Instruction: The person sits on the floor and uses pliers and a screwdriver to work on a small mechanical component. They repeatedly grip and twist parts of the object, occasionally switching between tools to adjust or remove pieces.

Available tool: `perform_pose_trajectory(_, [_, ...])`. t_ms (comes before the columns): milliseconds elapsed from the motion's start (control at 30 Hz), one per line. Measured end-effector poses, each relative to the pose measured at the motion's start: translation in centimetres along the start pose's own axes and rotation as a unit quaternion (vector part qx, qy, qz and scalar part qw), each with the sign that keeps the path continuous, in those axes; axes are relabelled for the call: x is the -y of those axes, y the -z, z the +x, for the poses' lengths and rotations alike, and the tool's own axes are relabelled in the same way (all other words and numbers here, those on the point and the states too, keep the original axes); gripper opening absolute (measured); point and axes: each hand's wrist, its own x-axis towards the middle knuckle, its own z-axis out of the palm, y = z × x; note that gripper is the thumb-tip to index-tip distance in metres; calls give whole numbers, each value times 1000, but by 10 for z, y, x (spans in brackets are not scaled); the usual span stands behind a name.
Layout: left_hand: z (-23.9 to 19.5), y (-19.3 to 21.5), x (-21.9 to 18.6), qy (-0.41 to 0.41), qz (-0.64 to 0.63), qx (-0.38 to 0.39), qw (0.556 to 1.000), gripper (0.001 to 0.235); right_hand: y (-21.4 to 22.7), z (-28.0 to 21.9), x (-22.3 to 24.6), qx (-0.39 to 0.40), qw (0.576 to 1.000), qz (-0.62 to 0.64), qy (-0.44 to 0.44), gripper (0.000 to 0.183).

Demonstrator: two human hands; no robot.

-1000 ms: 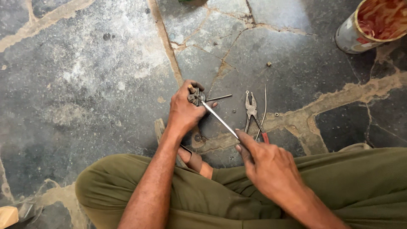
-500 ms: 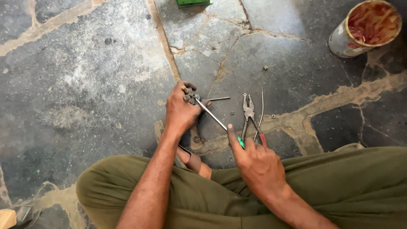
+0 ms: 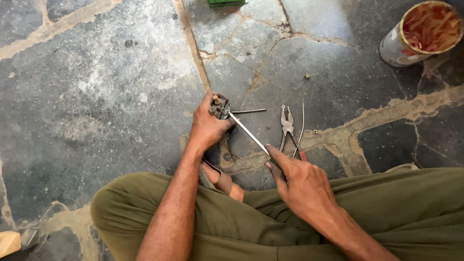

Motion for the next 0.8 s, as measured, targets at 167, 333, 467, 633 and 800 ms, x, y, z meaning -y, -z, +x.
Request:
perform_pose_trajectory(167, [1, 1, -6, 41, -12, 34, 998, 44, 2, 1, 1, 30, 999, -12, -32, 44])
perform_pose_trajectory(333, [2, 1, -5, 45, 1, 45, 998, 45, 4, 4, -1, 5, 1000, -18, 3, 45])
perform_pose_trajectory(467, [3, 2, 3, -14, -14, 34, 999, 44, 4, 7, -6, 25, 999, -22, 1, 47])
perform_pose_trajectory(633, [10, 8, 14, -8, -75, 72, 995, 49, 0, 18, -23, 46, 999, -1, 15, 45])
perform_pose_trajectory(800, [15, 10, 21, 19, -162, 103, 981, 48, -12, 30, -49, -5, 995, 55, 86, 35])
